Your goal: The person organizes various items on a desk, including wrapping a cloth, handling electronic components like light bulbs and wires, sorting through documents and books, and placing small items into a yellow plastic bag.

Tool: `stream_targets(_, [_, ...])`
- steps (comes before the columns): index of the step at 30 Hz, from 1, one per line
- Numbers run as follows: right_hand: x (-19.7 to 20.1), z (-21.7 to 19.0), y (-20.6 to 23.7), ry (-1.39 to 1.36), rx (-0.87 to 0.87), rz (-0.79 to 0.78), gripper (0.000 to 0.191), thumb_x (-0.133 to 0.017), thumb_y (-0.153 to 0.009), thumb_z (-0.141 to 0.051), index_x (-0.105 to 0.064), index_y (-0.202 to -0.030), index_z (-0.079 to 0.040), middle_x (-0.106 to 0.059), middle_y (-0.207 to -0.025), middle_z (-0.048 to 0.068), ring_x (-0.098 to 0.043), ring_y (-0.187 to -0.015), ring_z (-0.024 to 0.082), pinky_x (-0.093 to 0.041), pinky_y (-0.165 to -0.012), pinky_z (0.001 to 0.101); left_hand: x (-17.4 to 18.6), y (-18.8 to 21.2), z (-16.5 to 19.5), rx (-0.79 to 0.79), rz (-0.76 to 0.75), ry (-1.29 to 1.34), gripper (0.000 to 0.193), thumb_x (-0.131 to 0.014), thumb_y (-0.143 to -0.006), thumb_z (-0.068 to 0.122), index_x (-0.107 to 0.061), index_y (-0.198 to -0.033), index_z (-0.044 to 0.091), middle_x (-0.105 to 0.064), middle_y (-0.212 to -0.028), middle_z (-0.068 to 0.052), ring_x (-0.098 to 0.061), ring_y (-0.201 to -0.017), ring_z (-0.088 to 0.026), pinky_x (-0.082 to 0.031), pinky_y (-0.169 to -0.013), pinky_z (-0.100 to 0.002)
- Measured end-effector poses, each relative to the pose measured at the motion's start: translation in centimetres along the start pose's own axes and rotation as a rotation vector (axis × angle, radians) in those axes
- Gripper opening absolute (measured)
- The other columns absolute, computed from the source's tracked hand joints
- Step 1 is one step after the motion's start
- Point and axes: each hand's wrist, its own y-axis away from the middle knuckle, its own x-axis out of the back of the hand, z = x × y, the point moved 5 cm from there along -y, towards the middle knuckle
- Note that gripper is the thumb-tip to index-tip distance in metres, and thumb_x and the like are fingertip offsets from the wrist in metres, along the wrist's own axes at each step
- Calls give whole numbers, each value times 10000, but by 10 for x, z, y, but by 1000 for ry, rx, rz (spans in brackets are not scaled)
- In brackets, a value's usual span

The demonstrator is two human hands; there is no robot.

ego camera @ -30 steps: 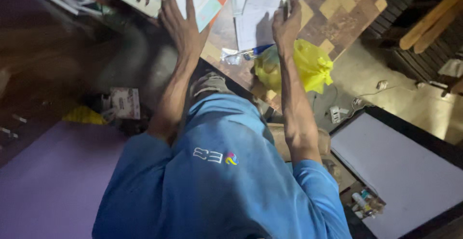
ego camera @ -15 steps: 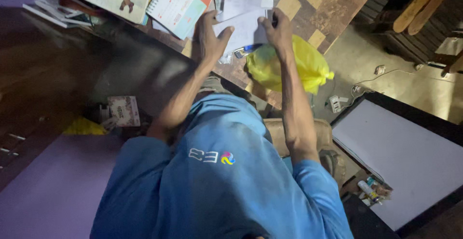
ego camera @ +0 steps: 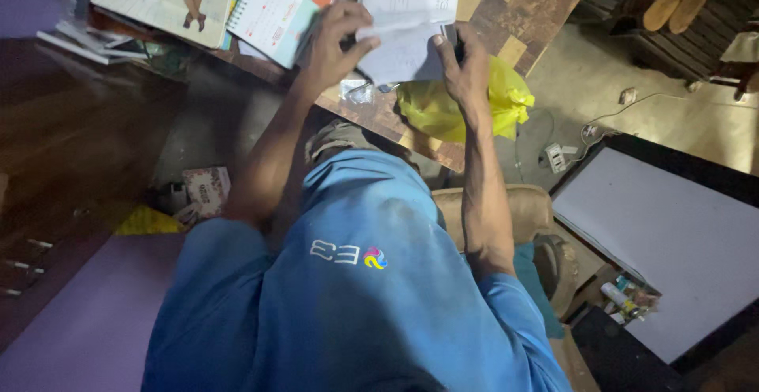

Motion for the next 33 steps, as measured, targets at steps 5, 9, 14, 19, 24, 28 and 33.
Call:
stream_targets(5, [20,-7,5,75,42,198,283,-707,-1008,-147,-635,-1247,-14,-729,-994,129,-678,-892,197,-545,-802,355,49,6,-23,690,383,400,313,-762,-957,206,-708,-1181,-5,-727,-1085,-108,-691,-988,-253,-570,-888,-385])
stream_targets(9, [25,-55,10,278,185,77,181,-762,-1005,-119,-694,-1153,-39,-709,-935,142,-684,-847,271,-543,-780,380,79,-14,20,365,-94,965,392,-509,-992,123,-614,-1334,-38,-621,-1386,-163,-561,-1308,-257,-423,-1137,-380])
stream_targets(14, [17,-116,24,177,248,-31,293,-849,-915,-107,-662,-1124,-24,-698,-1012,134,-669,-854,285,-538,-774,369,25,-12,55,179,-585,696,325,-617,-1008,177,-617,-1214,-75,-477,-1548,-192,-516,-1374,-280,-422,-1112,-371])
stream_targets(19, [22,-120,31,152,237,210,396,-851,-924,-142,-601,-1213,-37,-618,-1143,138,-636,-1018,263,-545,-848,346,-3,14,45,293,-507,516,302,-684,-1031,262,-646,-1183,4,-688,-1044,-138,-626,-970,-204,-513,-884,-349])
stream_targets(24, [-21,-55,31,-368,-226,-197,413,-715,-1014,-291,-599,-1316,-33,-663,-1100,50,-617,-1001,144,-521,-859,309,23,38,22,345,-334,560,282,-653,-1071,255,-623,-1221,18,-710,-1062,-134,-660,-1017,-198,-527,-892,-359])
stream_targets(28, [-52,-25,31,-556,-308,21,381,-681,-1025,-270,-596,-1299,-19,-678,-1143,56,-600,-1050,144,-501,-928,314,57,40,-29,421,-33,148,445,-684,-1069,278,-561,-1391,-3,-626,-1255,-241,-591,-1163,-350,-497,-956,-440])
stream_targets(33, [-63,-16,29,-597,-282,94,345,-653,-1042,-267,-604,-1274,-16,-681,-1126,41,-585,-1006,119,-499,-898,296,100,31,-68,443,16,-331,403,-699,-1087,313,-602,-1350,25,-585,-1342,-257,-516,-1273,-420,-402,-1054,-532])
